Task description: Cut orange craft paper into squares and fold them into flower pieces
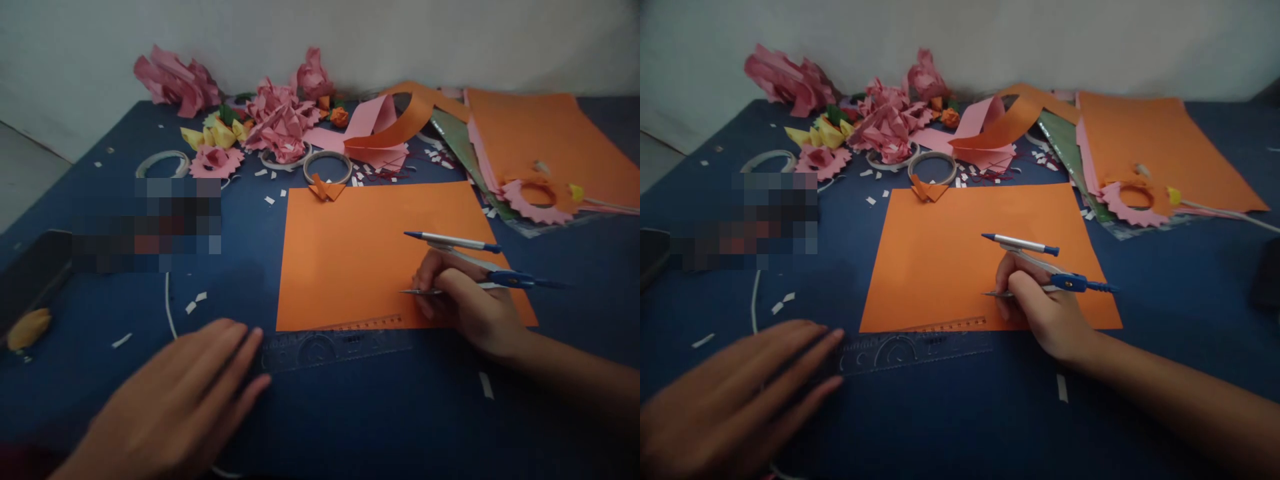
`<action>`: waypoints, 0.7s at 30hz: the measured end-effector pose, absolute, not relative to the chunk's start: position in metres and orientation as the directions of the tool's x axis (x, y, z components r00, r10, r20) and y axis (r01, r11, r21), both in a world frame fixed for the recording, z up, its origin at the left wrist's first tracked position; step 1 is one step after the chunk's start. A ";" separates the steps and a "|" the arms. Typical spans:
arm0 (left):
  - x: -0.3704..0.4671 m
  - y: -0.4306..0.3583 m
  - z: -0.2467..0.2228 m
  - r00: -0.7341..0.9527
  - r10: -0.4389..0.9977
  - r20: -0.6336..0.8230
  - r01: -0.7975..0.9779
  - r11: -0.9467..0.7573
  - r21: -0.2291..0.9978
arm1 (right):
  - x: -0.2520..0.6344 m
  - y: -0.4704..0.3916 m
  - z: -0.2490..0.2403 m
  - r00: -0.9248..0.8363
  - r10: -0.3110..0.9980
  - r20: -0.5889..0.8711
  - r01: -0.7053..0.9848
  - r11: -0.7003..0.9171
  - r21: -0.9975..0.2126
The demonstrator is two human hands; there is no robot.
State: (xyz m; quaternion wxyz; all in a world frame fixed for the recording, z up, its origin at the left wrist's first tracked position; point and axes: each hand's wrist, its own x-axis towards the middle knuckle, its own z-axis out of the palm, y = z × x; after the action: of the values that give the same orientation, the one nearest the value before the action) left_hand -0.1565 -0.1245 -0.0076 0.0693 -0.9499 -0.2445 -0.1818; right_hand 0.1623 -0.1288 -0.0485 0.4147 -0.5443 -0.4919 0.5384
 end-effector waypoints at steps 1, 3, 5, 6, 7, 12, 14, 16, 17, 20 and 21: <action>-0.152 -0.126 -0.007 0.860 0.381 0.339 0.433 -0.897 -0.091 | 0.161 -0.129 -0.049 -0.063 0.983 -0.170 0.112 -0.162 -0.980; -0.149 -0.130 -0.007 0.916 0.303 0.262 0.349 -0.925 -0.149 | 0.159 -0.127 -0.050 -0.056 0.988 -0.141 0.176 -0.130 -0.976; -0.150 -0.133 -0.010 0.918 0.325 0.225 0.361 -0.922 -0.141 | 0.158 -0.123 -0.049 -0.044 0.994 -0.104 0.272 -0.088 -0.958; -0.151 -0.134 -0.012 0.911 0.353 0.213 0.384 -0.915 -0.125 | 0.159 -0.120 -0.047 -0.039 0.995 -0.087 0.333 -0.069 -0.940; -0.152 -0.133 -0.014 0.899 0.379 0.217 0.408 -0.907 -0.106 | 0.162 -0.116 -0.045 -0.032 0.997 -0.071 0.402 -0.053 -0.914; -0.139 -0.112 -0.022 0.871 0.316 0.375 0.368 -0.927 -0.074 | 0.200 -0.092 -0.027 0.098 0.995 0.033 0.811 -0.061 -0.582; -0.125 -0.097 -0.019 0.866 0.289 0.407 0.340 -0.939 -0.055 | 0.220 -0.083 -0.022 0.170 0.980 0.101 0.934 -0.128 -0.332; -0.107 -0.084 -0.016 0.914 0.194 0.356 0.251 -0.960 -0.120 | 0.236 -0.076 -0.021 0.204 0.969 0.138 0.976 -0.191 -0.101; -0.098 -0.078 -0.015 0.915 0.189 0.356 0.248 -0.960 -0.127 | 0.241 -0.073 -0.022 0.207 0.969 0.138 0.978 -0.209 -0.003; -0.074 -0.069 -0.020 0.908 0.157 0.389 0.227 -0.963 -0.142 | 0.245 -0.075 -0.021 0.175 0.980 0.091 0.959 -0.191 0.211; -0.069 -0.067 -0.023 0.908 0.153 0.390 0.220 -0.966 -0.133 | 0.242 -0.078 -0.020 0.165 0.983 0.082 0.948 -0.181 0.262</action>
State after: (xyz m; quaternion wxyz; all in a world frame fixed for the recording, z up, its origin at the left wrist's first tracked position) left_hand -0.0688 -0.0672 -0.0231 0.0876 -0.9727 -0.0960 -0.1920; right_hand 0.2422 -0.0784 -0.0197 -0.0749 -0.7594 -0.6356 -0.1169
